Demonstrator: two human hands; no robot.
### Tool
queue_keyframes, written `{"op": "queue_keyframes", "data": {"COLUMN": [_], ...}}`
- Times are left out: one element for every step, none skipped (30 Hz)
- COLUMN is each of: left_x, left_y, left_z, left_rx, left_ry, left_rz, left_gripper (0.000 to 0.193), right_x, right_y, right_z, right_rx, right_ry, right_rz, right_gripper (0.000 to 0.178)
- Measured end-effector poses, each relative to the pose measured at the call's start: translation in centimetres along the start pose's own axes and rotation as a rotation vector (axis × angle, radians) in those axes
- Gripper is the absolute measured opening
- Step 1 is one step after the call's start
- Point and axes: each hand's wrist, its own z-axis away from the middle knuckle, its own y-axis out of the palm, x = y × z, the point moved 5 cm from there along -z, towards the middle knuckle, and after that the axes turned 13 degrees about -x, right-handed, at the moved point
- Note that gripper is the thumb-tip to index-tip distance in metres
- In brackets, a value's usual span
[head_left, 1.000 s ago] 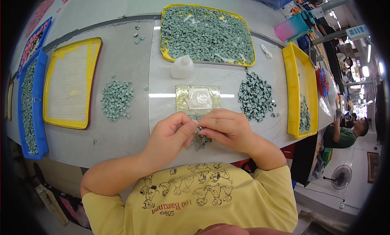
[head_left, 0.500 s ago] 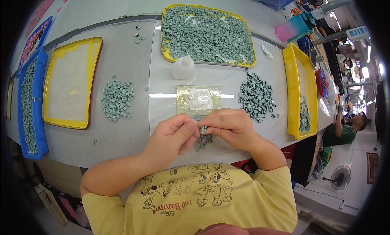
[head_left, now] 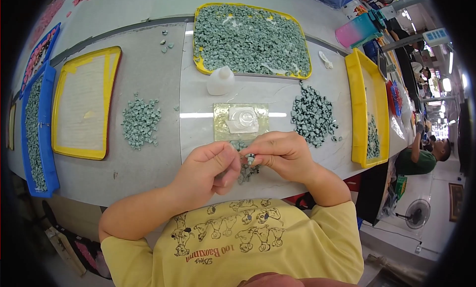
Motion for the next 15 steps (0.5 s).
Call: {"op": "queue_keyframes", "data": {"left_x": [0.0,0.1,0.1,0.2,0.2,0.3,0.4,0.4,0.4,0.4,0.4,0.4,0.5,0.5,0.5], "left_y": [0.0,0.1,0.2,0.2,0.2,0.2,0.3,0.3,0.4,0.4,0.4,0.4,0.4,0.5,0.6], "left_z": [-0.1,-0.3,-0.4,-0.6,-0.7,-0.9,-1.0,-1.2,-1.3,-1.5,-1.6,-1.7,-1.8,-1.9,-2.0], "left_rx": [-0.001,0.006,0.012,0.012,0.014,0.017,0.016,0.015,0.013,0.014,0.012,0.009,0.009,0.011,0.013], "left_ry": [-0.002,-0.012,-0.021,-0.024,-0.021,-0.017,-0.02,-0.015,-0.01,-0.013,-0.009,-0.005,-0.007,-0.007,-0.008], "left_rz": [-0.001,0.009,0.018,0.017,0.016,0.015,0.014,0.013,0.011,0.011,0.007,0.003,0.002,0.002,0.002], "left_gripper": [0.03,0.03,0.03,0.03,0.03,0.03,0.03,0.03,0.03,0.03,0.03,0.03,0.03,0.03,0.03], "right_x": [-0.1,-0.2,-0.3,-0.4,-0.6,-0.7,-0.8,-1.0,-1.1,-1.3,-1.3,-1.4,-1.5,-1.5,-1.6], "right_y": [-0.1,-0.2,-0.4,-0.5,-0.6,-0.7,-0.8,-0.9,-1.0,-1.1,-1.2,-1.3,-1.4,-1.5,-1.5], "right_z": [0.0,0.0,0.0,0.0,0.0,0.0,0.0,0.0,0.0,-0.1,-0.1,-0.1,-0.2,-0.1,-0.1], "right_rx": [-0.001,-0.003,-0.005,-0.007,0.005,0.017,0.015,0.018,0.021,0.019,0.008,-0.002,-0.003,-0.003,-0.004], "right_ry": [0.001,-0.002,-0.005,-0.003,-0.019,-0.035,-0.033,-0.024,-0.015,-0.013,-0.023,-0.032,-0.031,-0.023,-0.016], "right_rz": [-0.001,-0.003,-0.005,-0.006,-0.009,-0.012,-0.013,-0.024,-0.035,-0.036,-0.029,-0.022,-0.023,-0.031,-0.038], "right_gripper": [0.02,0.02,0.021,0.021,0.022,0.024,0.024,0.024,0.024,0.024,0.022,0.021,0.021,0.021,0.021]}}
